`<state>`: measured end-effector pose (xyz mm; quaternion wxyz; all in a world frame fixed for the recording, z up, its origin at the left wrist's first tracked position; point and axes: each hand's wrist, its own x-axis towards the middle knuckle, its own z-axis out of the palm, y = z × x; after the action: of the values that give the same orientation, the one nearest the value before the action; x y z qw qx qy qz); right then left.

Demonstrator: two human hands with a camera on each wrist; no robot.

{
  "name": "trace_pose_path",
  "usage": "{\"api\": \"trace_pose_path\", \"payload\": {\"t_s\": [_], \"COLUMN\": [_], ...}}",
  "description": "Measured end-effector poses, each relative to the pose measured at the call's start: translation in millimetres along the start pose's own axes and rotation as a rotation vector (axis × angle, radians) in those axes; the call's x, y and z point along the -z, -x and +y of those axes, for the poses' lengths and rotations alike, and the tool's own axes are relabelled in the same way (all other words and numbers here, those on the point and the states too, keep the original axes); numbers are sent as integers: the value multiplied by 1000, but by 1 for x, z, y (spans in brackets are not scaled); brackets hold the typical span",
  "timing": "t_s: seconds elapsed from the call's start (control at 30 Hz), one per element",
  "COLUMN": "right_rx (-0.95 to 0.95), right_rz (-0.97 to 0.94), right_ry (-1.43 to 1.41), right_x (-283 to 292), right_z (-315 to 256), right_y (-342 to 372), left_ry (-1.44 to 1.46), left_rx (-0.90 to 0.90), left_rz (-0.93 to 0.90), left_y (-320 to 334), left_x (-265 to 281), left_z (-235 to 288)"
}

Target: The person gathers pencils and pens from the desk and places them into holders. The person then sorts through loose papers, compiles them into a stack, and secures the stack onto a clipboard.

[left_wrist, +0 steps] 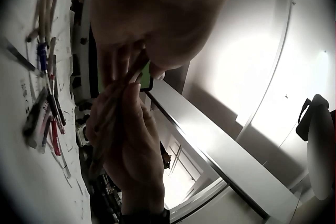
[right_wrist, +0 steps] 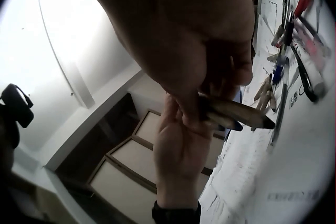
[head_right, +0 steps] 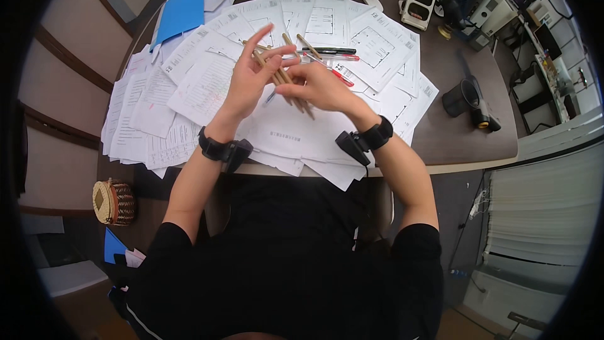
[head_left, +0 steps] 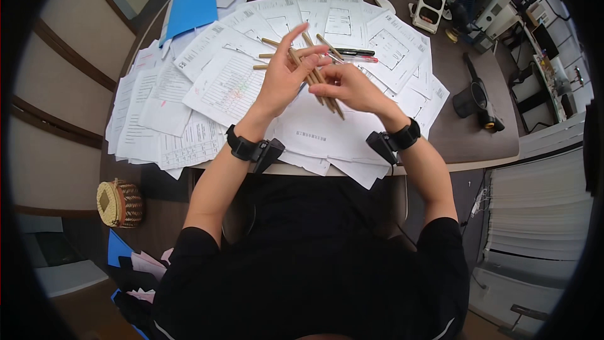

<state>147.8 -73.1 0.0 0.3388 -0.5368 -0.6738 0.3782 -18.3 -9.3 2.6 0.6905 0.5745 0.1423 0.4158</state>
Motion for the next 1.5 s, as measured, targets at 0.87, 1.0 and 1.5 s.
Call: {"api": "trace_pose_path", "payload": {"t_s": [0.87, 1.0, 1.5], "right_rx": [-75, 39, -348], "right_rz": [172, 200, 244], "right_ry": [-45, -23, 787], "right_x": [-37, -37, 57], "right_z": [5, -1, 79], "right_y": [-19, -19, -76], "left_ry": [3, 8, 154], "left_rx": [140, 84, 123], "left_rz": [-57, 24, 328], "left_y": [7, 14, 23], "left_x": [21, 29, 67], "left_z": [-22, -27, -18]}}
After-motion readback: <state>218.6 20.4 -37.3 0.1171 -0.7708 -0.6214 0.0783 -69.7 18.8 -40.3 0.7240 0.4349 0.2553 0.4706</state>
